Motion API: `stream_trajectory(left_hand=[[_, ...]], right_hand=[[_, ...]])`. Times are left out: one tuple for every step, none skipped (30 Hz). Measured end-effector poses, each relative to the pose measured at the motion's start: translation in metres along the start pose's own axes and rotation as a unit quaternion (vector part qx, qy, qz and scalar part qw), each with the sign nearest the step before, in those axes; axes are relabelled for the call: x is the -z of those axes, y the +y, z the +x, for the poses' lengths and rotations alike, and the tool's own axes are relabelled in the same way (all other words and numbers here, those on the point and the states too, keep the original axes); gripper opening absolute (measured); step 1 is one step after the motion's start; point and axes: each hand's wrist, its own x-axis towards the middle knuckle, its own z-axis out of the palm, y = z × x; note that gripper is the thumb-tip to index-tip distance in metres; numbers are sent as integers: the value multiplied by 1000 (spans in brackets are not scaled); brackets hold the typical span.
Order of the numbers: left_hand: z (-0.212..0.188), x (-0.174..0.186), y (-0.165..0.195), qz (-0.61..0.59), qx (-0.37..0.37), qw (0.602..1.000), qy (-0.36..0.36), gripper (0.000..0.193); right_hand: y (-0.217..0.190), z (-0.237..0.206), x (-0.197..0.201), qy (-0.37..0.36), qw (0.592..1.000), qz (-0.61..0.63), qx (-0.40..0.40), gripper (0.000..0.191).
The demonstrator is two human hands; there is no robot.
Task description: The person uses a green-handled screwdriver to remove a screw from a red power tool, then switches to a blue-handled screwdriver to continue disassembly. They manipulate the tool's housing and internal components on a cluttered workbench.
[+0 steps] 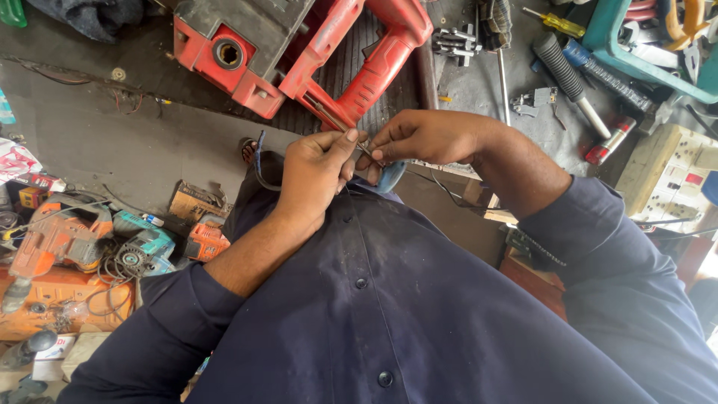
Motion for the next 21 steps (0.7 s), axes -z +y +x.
stream_trajectory(left_hand=[[0, 1, 2, -6, 1, 1000, -11, 24], [0, 3, 4, 1, 12, 1000, -12, 24], [0, 5, 5, 7, 24, 1000, -13, 24], [-1, 7, 7, 14, 36, 999, -15, 24], [-1, 8, 7, 31, 41, 999, -12, 26], [-1, 9, 7, 47, 45, 998, -7, 31], [-2, 10, 7, 64, 51, 997, -2, 38], [-2, 10, 6, 62, 38, 997, 3, 36], [-1, 10, 5, 61, 25, 998, 7, 35], [0, 9, 4, 60, 13, 998, 12, 34], [0, 9, 2, 48, 14, 999, 14, 32], [2, 9, 1, 37, 15, 999, 16, 31], [3, 8, 0, 27, 14, 999, 17, 30], [4, 8, -1, 24, 15, 999, 18, 30], [5, 8, -3, 22, 17, 999, 18, 30], [6, 8, -4, 20, 19, 999, 20, 30], [7, 8, -5, 12, 34, 999, 21, 28], [8, 8, -6, 3, 49, 999, 22, 27], [8, 9, -7, -5, 63, 998, 25, 26], [8, 9, -8, -21, 63, 998, 15, 26], [8, 10, -10, -38, 63, 997, 5, 26]], right_hand=[[-1, 0, 0, 14, 1000, 10, -6, 30], [-2, 0, -1, 28, 999, 19, -12, 28], [-3, 1, -2, 48, 998, -14, -23, 27], [-5, 1, -3, 69, 996, -47, -33, 25], [-7, 0, -5, 91, 992, -81, -44, 24], [-9, 1, -7, 110, 988, -98, -49, 23], [-11, 1, -8, 128, 984, -114, -55, 23], [-13, 0, -11, 146, 979, -129, -61, 22], [-14, 0, -12, 155, 979, -125, -55, 23], [-15, 0, -14, 163, 978, -119, -48, 23], [-15, 0, -16, 170, 978, -113, -43, 23], [-15, 1, -18, 177, 975, -123, -48, 23], [-15, 1, -20, 185, 972, -134, -53, 24], [-15, 2, -21, 195, 968, -145, -57, 25], [-14, 2, -23, 205, 966, -149, -58, 26], [-13, 3, -25, 214, 963, -153, -60, 29], [-12, 3, -26, 223, 960, -157, -62, 31], [-10, 3, -27, 234, 960, -148, -45, 32], [-9, 3, -28, 245, 959, -139, -28, 33], [-7, 2, -28, 254, 958, -131, -11, 34], [-5, 1, -27, 237, 964, -119, -21, 34]])
